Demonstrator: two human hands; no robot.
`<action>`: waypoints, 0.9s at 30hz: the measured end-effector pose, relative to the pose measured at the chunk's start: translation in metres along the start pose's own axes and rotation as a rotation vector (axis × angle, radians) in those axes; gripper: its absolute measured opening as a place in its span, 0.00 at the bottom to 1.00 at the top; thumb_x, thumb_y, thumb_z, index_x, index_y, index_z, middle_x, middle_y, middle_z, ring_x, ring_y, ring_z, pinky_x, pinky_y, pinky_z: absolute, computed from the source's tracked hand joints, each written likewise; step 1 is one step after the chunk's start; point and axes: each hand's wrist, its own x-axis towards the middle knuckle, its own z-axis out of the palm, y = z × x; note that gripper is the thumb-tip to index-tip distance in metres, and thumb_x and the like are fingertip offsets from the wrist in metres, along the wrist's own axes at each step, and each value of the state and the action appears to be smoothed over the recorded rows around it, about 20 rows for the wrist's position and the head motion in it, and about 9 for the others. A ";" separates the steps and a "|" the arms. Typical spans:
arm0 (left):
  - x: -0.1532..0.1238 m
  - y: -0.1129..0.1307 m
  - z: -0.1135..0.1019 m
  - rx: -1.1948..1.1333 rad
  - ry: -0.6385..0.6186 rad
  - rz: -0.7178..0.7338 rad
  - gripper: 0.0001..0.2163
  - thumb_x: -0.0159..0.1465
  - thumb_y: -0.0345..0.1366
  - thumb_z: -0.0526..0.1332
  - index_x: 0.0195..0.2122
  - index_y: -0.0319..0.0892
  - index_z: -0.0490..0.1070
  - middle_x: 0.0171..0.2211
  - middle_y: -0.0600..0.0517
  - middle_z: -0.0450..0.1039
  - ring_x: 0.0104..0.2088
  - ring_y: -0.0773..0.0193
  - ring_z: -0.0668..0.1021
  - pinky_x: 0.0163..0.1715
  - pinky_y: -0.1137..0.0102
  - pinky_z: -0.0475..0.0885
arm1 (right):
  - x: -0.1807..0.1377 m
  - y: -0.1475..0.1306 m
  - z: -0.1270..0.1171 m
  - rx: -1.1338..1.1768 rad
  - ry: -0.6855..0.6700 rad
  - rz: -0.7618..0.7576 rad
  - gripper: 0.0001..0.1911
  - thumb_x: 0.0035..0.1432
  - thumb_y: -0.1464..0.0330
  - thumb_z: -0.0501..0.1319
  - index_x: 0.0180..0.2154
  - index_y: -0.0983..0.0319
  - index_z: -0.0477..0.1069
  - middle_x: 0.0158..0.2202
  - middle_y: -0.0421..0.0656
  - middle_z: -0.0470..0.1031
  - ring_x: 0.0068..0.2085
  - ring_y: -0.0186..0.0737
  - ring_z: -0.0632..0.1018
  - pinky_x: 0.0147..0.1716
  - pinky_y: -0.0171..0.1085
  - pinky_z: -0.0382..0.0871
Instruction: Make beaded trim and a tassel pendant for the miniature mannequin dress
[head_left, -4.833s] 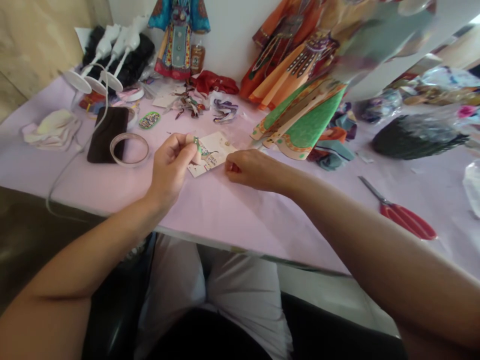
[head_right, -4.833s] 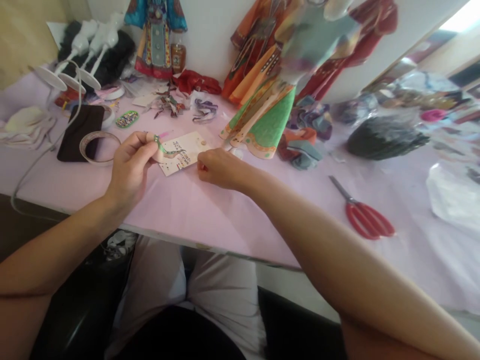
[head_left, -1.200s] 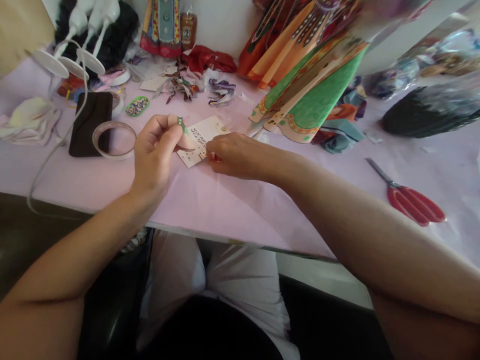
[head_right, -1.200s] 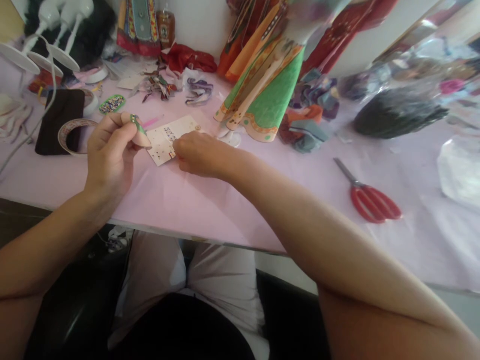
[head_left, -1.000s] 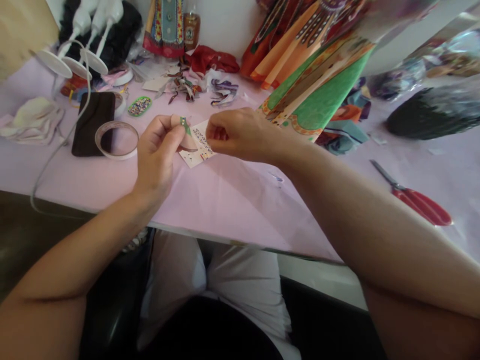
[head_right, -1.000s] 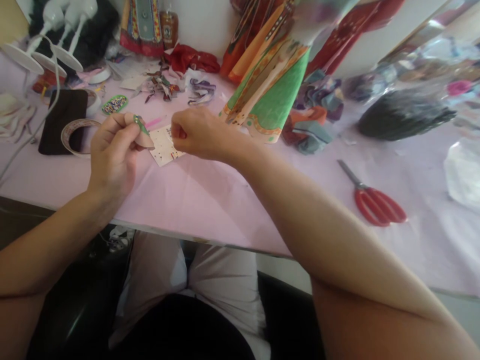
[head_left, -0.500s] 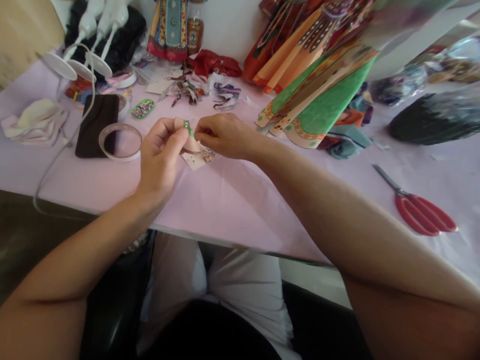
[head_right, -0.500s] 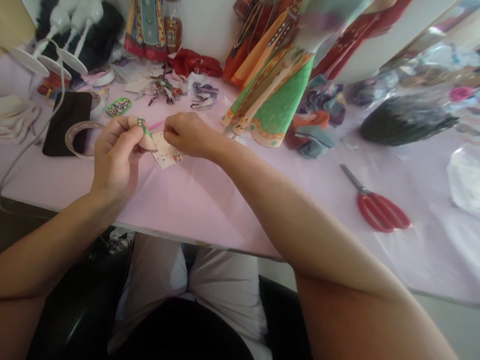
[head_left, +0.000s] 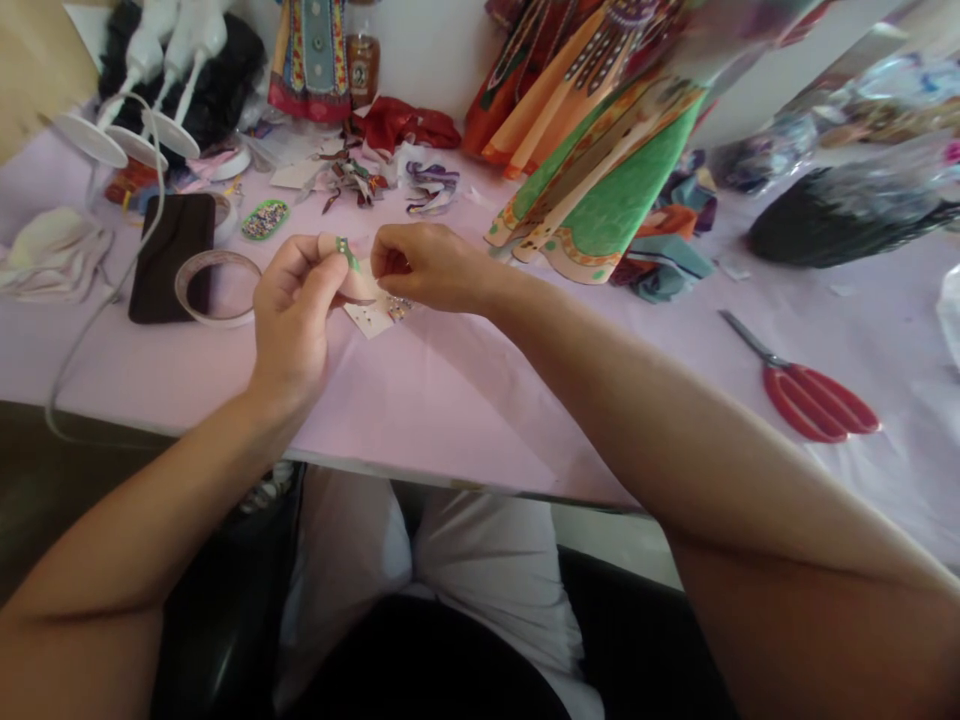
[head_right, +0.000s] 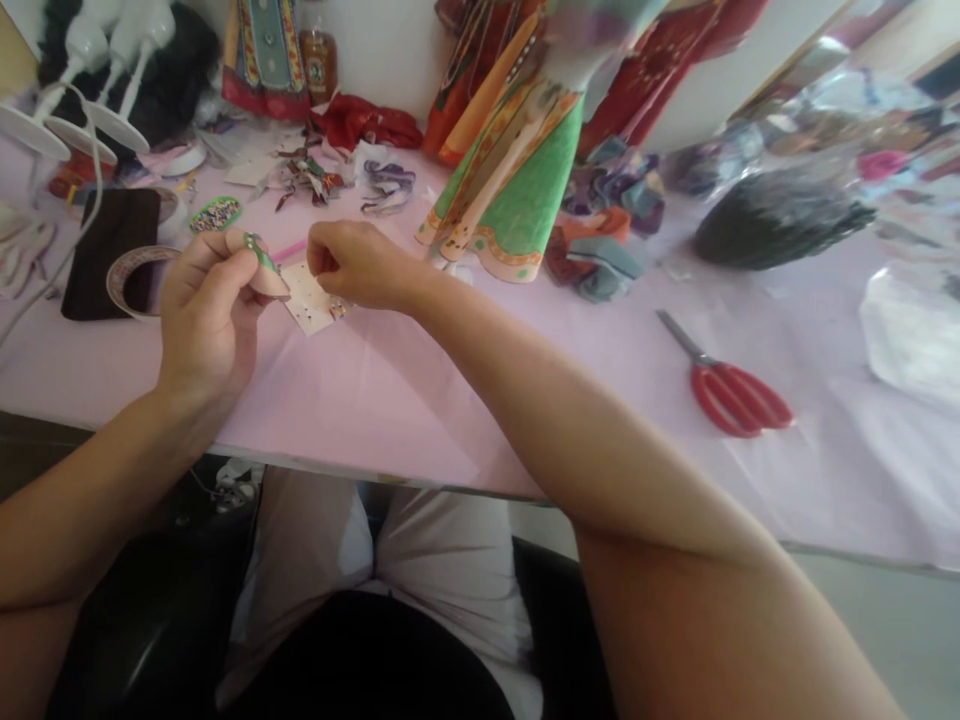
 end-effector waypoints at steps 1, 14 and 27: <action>0.000 0.001 0.000 0.007 -0.001 -0.004 0.11 0.67 0.38 0.68 0.28 0.49 0.69 0.22 0.57 0.71 0.27 0.62 0.78 0.34 0.64 0.76 | 0.000 0.001 0.001 0.005 0.003 -0.012 0.12 0.52 0.84 0.57 0.30 0.61 0.65 0.32 0.39 0.72 0.35 0.35 0.70 0.37 0.35 0.61; 0.000 0.001 -0.001 0.040 0.013 0.034 0.10 0.67 0.36 0.67 0.28 0.49 0.71 0.23 0.56 0.72 0.25 0.64 0.74 0.33 0.66 0.75 | -0.002 0.008 -0.002 0.590 -0.042 0.071 0.14 0.63 0.83 0.58 0.31 0.62 0.74 0.27 0.38 0.74 0.30 0.32 0.73 0.33 0.32 0.69; 0.000 -0.003 -0.004 0.069 -0.004 0.061 0.09 0.66 0.40 0.68 0.30 0.49 0.70 0.22 0.57 0.71 0.25 0.65 0.75 0.32 0.68 0.74 | -0.010 0.006 -0.002 1.237 -0.065 0.267 0.21 0.70 0.81 0.54 0.25 0.65 0.72 0.24 0.39 0.71 0.26 0.28 0.70 0.27 0.26 0.66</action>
